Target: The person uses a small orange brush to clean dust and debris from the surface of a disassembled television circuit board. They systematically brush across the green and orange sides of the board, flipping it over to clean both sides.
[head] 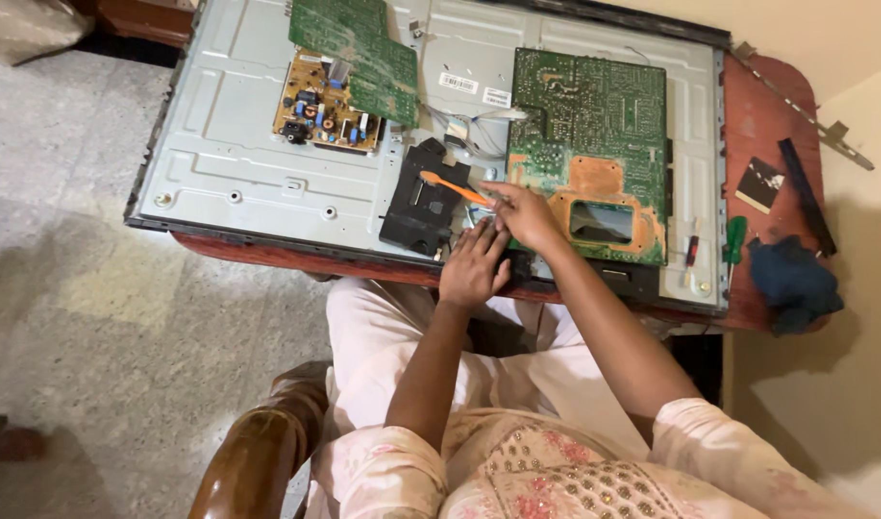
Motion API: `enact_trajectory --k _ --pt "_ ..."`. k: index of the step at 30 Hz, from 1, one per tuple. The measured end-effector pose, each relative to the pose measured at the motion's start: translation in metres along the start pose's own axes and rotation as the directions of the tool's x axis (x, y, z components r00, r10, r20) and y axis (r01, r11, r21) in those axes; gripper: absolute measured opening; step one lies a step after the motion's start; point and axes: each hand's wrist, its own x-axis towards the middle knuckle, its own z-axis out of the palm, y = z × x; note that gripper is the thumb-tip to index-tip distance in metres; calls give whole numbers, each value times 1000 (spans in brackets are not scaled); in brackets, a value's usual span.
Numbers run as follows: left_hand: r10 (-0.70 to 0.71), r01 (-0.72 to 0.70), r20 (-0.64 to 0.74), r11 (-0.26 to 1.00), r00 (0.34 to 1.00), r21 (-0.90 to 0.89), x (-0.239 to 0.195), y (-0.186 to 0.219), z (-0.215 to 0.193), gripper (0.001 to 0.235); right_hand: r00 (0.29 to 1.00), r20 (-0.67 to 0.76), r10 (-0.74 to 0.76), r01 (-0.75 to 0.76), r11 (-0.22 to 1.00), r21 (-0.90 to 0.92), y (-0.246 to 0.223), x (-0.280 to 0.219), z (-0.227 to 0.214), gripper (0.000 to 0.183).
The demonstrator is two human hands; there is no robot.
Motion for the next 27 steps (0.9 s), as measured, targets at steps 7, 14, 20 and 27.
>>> enact_trajectory --k 7,14,20,27 --pt "-50 48 106 999 993 23 0 -1 2 42 984 153 -97 97 995 3 19 -44 -4 33" --pt "-18 18 49 1000 999 -3 4 10 -13 53 947 -236 -220 175 964 -198 35 -85 -22 28" --pt "-86 89 72 995 994 -45 12 23 -28 60 998 -65 -10 5 997 -76 29 -97 -4 42" --pt "-165 188 123 960 979 -206 25 28 -38 72 872 -487 49 -44 999 23 86 -145 -68 39"
